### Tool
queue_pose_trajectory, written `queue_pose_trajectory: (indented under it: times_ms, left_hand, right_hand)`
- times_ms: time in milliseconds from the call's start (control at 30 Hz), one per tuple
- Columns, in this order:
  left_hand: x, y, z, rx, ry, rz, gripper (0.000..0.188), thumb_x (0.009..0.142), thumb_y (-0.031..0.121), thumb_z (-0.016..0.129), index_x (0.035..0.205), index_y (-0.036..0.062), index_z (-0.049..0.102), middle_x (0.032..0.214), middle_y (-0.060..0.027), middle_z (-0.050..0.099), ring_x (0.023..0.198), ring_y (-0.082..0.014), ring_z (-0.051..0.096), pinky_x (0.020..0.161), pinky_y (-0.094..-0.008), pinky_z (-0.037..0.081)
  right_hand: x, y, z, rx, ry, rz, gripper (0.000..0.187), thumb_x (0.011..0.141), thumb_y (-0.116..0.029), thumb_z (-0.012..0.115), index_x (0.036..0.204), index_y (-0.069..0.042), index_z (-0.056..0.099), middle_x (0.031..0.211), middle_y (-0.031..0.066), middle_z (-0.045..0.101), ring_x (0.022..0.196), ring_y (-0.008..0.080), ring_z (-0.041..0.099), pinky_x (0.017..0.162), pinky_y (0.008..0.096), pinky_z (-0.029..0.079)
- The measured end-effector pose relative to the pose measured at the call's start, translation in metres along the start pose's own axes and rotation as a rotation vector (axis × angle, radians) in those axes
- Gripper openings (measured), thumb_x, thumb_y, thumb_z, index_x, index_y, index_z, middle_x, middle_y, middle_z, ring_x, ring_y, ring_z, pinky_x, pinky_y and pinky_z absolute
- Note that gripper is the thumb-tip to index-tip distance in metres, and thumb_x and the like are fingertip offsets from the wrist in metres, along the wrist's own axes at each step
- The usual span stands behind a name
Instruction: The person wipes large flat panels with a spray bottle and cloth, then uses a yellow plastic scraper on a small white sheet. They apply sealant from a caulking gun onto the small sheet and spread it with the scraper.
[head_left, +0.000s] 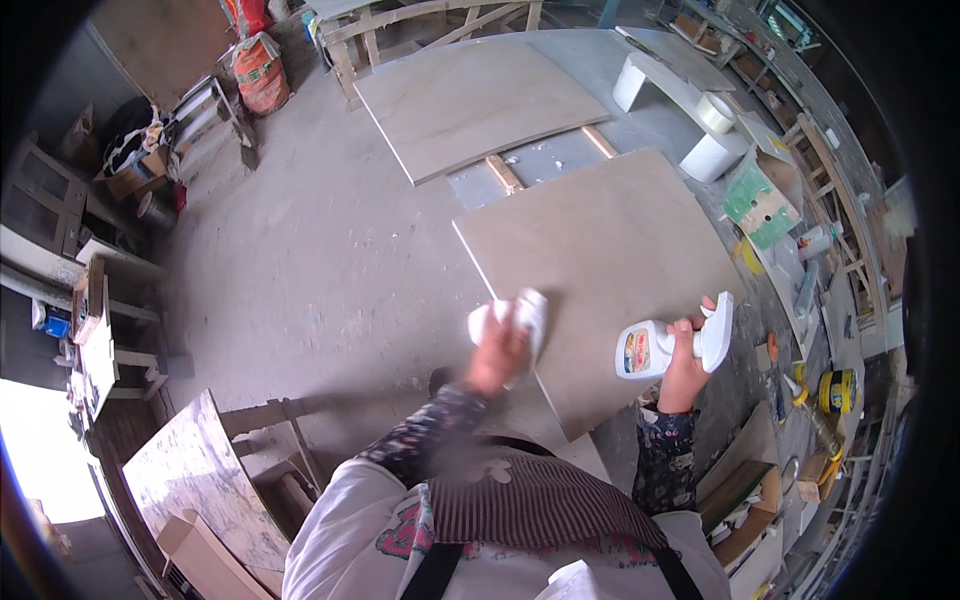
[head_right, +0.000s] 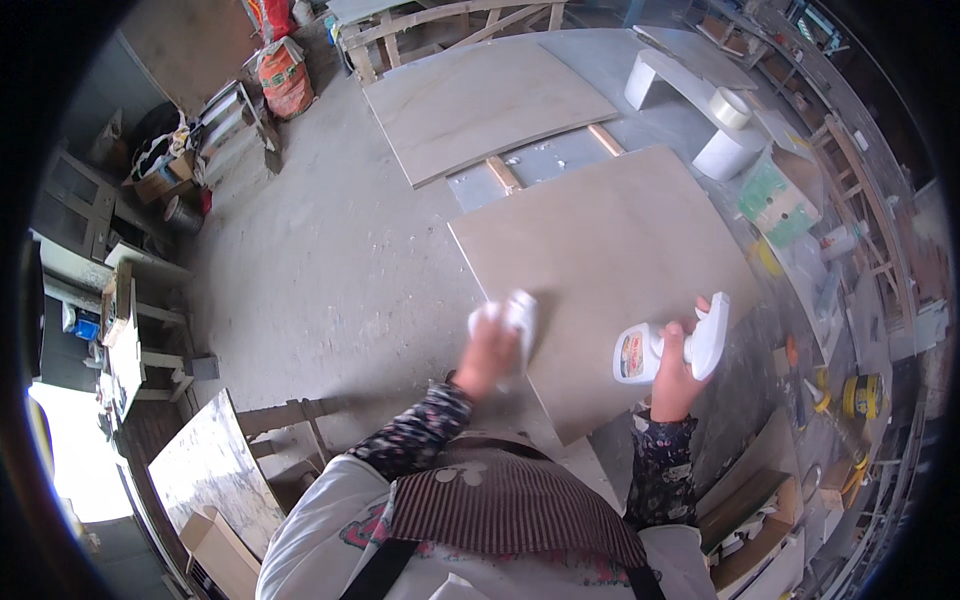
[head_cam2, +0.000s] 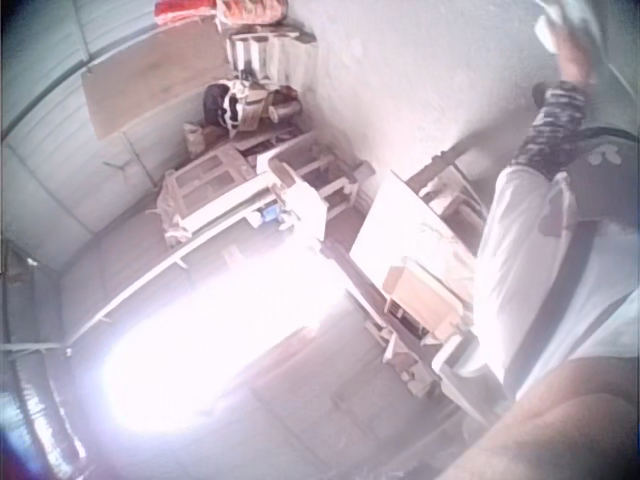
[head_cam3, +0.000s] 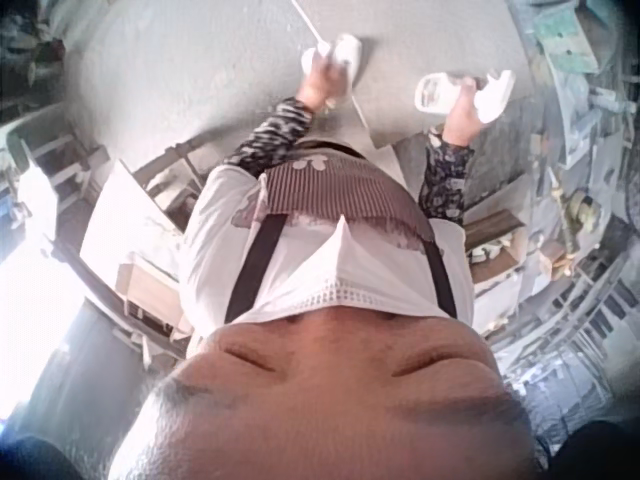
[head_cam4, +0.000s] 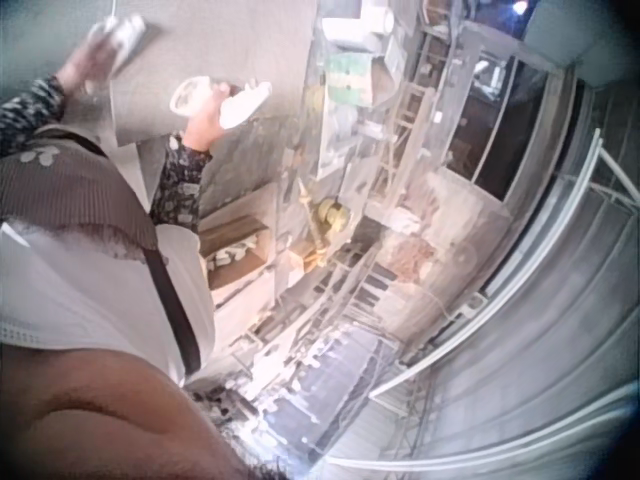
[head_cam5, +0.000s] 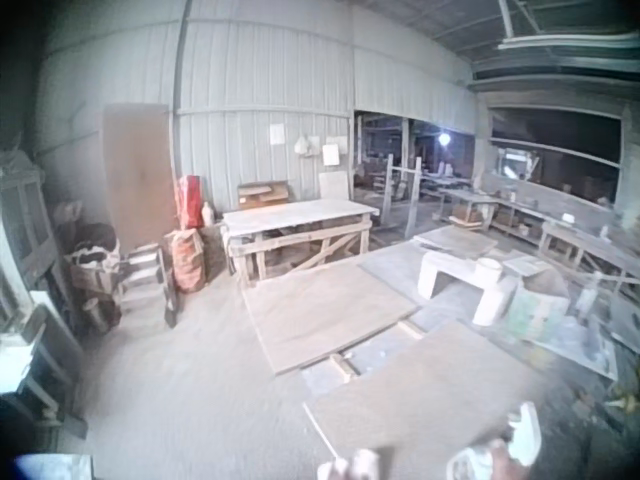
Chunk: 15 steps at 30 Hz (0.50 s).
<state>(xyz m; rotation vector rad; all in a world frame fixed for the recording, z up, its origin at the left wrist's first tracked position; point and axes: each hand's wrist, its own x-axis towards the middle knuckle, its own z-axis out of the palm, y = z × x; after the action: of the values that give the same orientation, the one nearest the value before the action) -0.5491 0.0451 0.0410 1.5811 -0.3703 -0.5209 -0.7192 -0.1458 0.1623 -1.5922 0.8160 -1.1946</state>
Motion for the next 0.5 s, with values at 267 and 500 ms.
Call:
queue_pose_trajectory:
  times_ms: [267, 500]
  left_hand:
    - [0.073, -0.017, 0.015, 0.351, 0.171, 0.222, 0.04, 0.096, 0.017, 0.051, 0.136, 0.0107, 0.051, 0.104, -0.0303, 0.056, 0.098, -0.044, 0.056, 0.088, -0.0469, 0.047]
    - [0.21, -0.018, -0.043, 0.359, 0.267, 0.133, 0.044, 0.098, 0.028, 0.048, 0.132, -0.0001, 0.051, 0.124, -0.0269, 0.058, 0.116, -0.0411, 0.055, 0.1, -0.0423, 0.043]
  right_hand:
    - [-0.001, -0.007, 0.002, -0.069, 0.034, -0.005, 0.054, 0.088, -0.005, 0.057, 0.138, 0.004, 0.039, 0.112, 0.0092, 0.052, 0.083, 0.0143, 0.052, 0.079, 0.0307, 0.047]
    - [-0.001, -0.011, 0.003, -0.1, 0.037, -0.025, 0.051, 0.089, -0.007, 0.057, 0.136, 0.003, 0.041, 0.096, 0.0083, 0.051, 0.082, 0.0146, 0.052, 0.079, 0.0303, 0.047]
